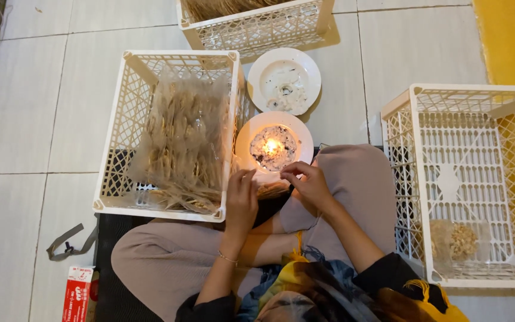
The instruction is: Sealing plastic bags filled with snacks using a candle flame.
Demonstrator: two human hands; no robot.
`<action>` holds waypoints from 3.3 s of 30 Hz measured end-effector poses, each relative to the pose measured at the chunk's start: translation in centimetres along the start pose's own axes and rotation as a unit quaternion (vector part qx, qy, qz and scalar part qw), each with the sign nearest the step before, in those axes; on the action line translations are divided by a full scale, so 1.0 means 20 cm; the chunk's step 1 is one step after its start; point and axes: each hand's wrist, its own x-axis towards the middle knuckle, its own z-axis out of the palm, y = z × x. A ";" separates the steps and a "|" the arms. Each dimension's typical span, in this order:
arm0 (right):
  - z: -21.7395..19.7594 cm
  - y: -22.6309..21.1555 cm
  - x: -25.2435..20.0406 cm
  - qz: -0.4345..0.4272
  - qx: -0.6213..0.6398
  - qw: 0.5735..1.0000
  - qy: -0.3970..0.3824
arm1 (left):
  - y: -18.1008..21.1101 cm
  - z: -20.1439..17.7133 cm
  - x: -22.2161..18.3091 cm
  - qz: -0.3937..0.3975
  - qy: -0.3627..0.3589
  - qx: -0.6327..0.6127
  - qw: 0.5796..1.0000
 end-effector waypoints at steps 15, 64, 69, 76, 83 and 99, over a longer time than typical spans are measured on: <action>-0.56 -0.61 -0.35 -0.041 -0.189 0.970 0.148 | -0.02 0.18 -0.10 0.066 -0.052 0.130 0.988; -1.42 -0.01 -1.12 0.389 -0.335 0.856 0.061 | -0.14 0.22 -0.16 -0.005 -0.047 0.063 0.997; -1.41 -0.22 -1.07 0.450 -0.364 0.815 0.045 | -0.08 0.20 -0.13 0.005 -0.045 0.046 0.998; -1.36 -0.43 -0.97 0.321 -0.441 0.822 0.160 | -0.03 0.17 -0.10 0.037 -0.033 0.044 0.998; -0.91 -0.73 -0.56 0.030 -0.434 0.872 0.223 | -0.07 0.17 -0.11 0.002 -0.024 0.042 0.999; 0.11 -0.18 0.07 0.048 -0.042 0.990 -0.127 | -0.15 0.02 -0.10 -0.018 0.012 0.010 1.000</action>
